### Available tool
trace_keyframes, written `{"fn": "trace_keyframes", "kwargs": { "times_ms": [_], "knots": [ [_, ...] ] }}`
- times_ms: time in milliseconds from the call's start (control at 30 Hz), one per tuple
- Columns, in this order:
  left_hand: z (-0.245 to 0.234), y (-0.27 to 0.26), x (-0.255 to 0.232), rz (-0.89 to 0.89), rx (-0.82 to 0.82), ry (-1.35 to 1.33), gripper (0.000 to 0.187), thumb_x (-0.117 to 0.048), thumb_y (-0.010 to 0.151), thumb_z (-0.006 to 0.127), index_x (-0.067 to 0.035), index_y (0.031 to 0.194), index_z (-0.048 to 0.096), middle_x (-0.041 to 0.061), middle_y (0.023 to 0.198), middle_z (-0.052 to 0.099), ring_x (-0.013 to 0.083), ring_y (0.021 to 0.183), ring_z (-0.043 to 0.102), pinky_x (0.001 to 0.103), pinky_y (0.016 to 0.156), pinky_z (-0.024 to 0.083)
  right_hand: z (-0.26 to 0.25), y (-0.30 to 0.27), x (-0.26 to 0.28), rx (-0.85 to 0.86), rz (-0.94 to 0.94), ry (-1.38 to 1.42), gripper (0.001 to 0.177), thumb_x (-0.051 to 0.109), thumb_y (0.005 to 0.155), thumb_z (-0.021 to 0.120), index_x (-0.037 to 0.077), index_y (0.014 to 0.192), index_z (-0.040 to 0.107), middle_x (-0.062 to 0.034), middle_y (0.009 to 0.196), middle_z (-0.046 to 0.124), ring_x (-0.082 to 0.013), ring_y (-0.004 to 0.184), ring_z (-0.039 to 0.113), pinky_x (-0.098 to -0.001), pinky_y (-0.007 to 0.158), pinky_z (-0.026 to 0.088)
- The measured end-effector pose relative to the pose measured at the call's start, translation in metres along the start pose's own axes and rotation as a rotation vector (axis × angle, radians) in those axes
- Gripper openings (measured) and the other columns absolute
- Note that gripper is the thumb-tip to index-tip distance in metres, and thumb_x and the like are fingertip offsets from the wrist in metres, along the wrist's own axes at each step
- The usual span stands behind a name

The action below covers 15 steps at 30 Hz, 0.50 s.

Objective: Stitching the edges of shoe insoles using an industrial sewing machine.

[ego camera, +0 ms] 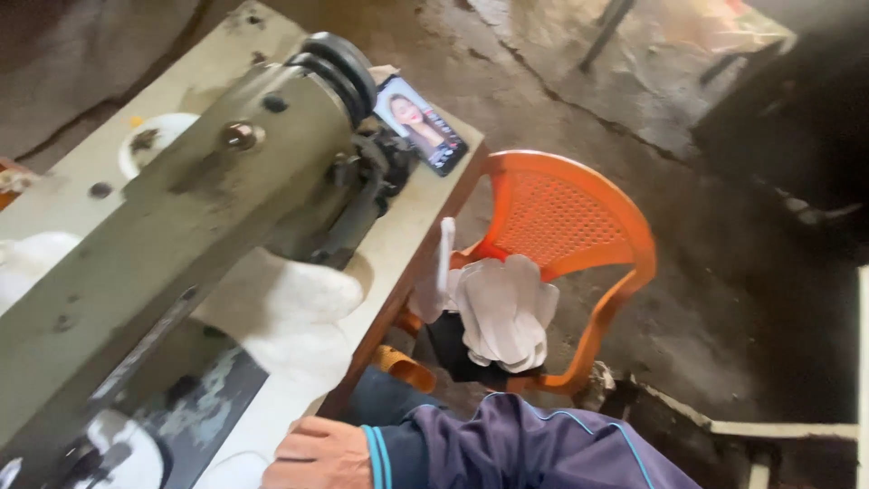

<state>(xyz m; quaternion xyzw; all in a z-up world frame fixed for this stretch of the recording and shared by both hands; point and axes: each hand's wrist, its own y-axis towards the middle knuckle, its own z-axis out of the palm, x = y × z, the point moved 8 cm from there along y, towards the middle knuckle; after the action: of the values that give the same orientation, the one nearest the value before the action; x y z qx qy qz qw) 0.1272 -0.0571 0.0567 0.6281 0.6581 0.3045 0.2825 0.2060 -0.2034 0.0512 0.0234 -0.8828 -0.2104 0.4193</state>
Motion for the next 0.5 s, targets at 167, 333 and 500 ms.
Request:
{"fn": "trace_keyframes", "kwargs": {
  "times_ms": [167, 333, 500],
  "knots": [
    [-0.047, -0.024, 0.006, -0.056, 0.119, 0.261, 0.027, -0.007, 0.103, 0.059, -0.013, 0.077, 0.060, 0.020, 0.116, 0.077, 0.0561, 0.107, 0.071, 0.054, 0.076, 0.052, -0.020, 0.025, 0.045, -0.221, -0.382, -0.250, 0.029, 0.012, 0.113, 0.041, -0.001, 0.106, 0.065, -0.0149, 0.102, 0.067, -0.0333, 0.084, 0.062, -0.0459, 0.080, 0.051],
    [-0.066, -0.027, 0.027, -0.358, 0.311, 0.056, 0.019, -0.012, 0.099, 0.064, -0.003, 0.116, 0.062, 0.026, 0.137, 0.057, 0.0495, 0.127, 0.054, 0.058, 0.098, 0.042, 0.011, 0.045, 0.045, -0.117, -0.356, -0.245, 0.031, 0.015, 0.110, 0.041, 0.000, 0.114, 0.068, -0.0173, 0.115, 0.069, -0.0345, 0.103, 0.068, -0.0499, 0.095, 0.052],
    [-0.064, -0.062, 0.041, -0.605, 0.449, -0.042, 0.047, -0.012, 0.101, 0.053, -0.012, 0.148, 0.056, 0.019, 0.162, 0.043, 0.0439, 0.154, 0.037, 0.062, 0.121, 0.030, 0.028, 0.068, 0.050, -0.158, -0.372, -0.379, 0.025, 0.009, 0.106, 0.050, 0.003, 0.109, 0.074, -0.0151, 0.118, 0.071, -0.0324, 0.109, 0.070, -0.0487, 0.100, 0.053]
  ]
}}
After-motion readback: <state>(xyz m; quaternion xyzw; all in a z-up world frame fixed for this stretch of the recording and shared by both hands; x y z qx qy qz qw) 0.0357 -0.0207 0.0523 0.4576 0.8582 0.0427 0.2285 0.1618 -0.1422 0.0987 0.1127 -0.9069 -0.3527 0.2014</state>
